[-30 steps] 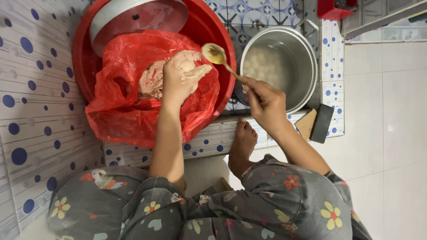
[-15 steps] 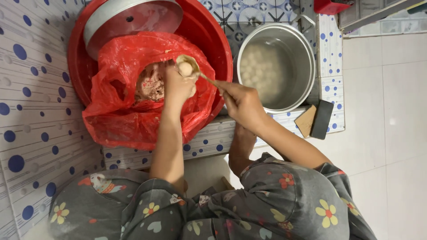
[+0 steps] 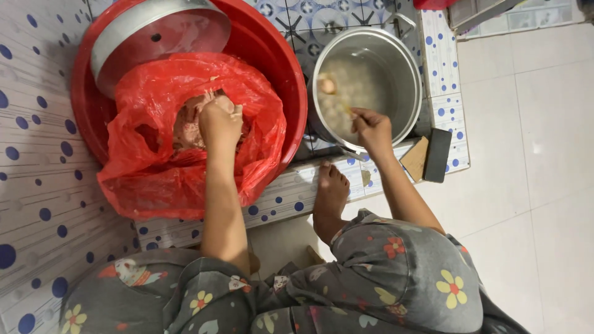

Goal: Forming meatballs from paste using hands and a spoon and placing them into a pot

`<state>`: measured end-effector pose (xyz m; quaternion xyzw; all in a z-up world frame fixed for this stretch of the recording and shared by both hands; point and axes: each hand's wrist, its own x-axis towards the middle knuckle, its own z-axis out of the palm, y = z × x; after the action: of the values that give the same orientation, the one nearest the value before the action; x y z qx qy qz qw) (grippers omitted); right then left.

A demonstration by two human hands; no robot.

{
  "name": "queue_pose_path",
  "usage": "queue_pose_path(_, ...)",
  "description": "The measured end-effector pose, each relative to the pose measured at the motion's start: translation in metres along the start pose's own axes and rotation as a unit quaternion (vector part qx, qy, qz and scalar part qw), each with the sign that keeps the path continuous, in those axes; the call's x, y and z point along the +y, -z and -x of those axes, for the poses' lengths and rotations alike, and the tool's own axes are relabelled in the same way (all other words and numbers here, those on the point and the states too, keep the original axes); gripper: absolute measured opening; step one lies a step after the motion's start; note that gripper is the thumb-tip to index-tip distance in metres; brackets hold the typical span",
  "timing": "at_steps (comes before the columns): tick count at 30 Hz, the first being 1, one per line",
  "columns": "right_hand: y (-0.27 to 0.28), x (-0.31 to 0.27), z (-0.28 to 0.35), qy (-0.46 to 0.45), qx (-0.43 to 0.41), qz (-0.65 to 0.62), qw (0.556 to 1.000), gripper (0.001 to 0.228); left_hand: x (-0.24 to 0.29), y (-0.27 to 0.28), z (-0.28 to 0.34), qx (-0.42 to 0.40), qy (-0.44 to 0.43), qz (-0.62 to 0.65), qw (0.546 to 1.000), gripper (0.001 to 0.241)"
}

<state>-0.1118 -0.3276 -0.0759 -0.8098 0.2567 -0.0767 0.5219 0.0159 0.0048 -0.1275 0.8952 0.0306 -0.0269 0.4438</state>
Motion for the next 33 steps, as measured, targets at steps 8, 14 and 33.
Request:
queue_pose_path(8, 0.009, 0.096, -0.045, 0.093, 0.087, 0.175, 0.976, 0.013, -0.021, -0.013, -0.019, -0.010, 0.075, 0.207, 0.975, 0.016)
queue_pose_path(14, -0.013, 0.029, -0.018, 0.134, 0.002, 0.021, 0.991, 0.023, 0.008, -0.003, -0.006, -0.061, 0.039, 0.373, 0.925, 0.030)
queue_pose_path(33, -0.044, -0.135, 0.075, 0.073, -0.291, 0.135, 0.944, 0.029, 0.079, 0.016, 0.027, -0.016, 0.133, 0.662, 0.737, 0.026)
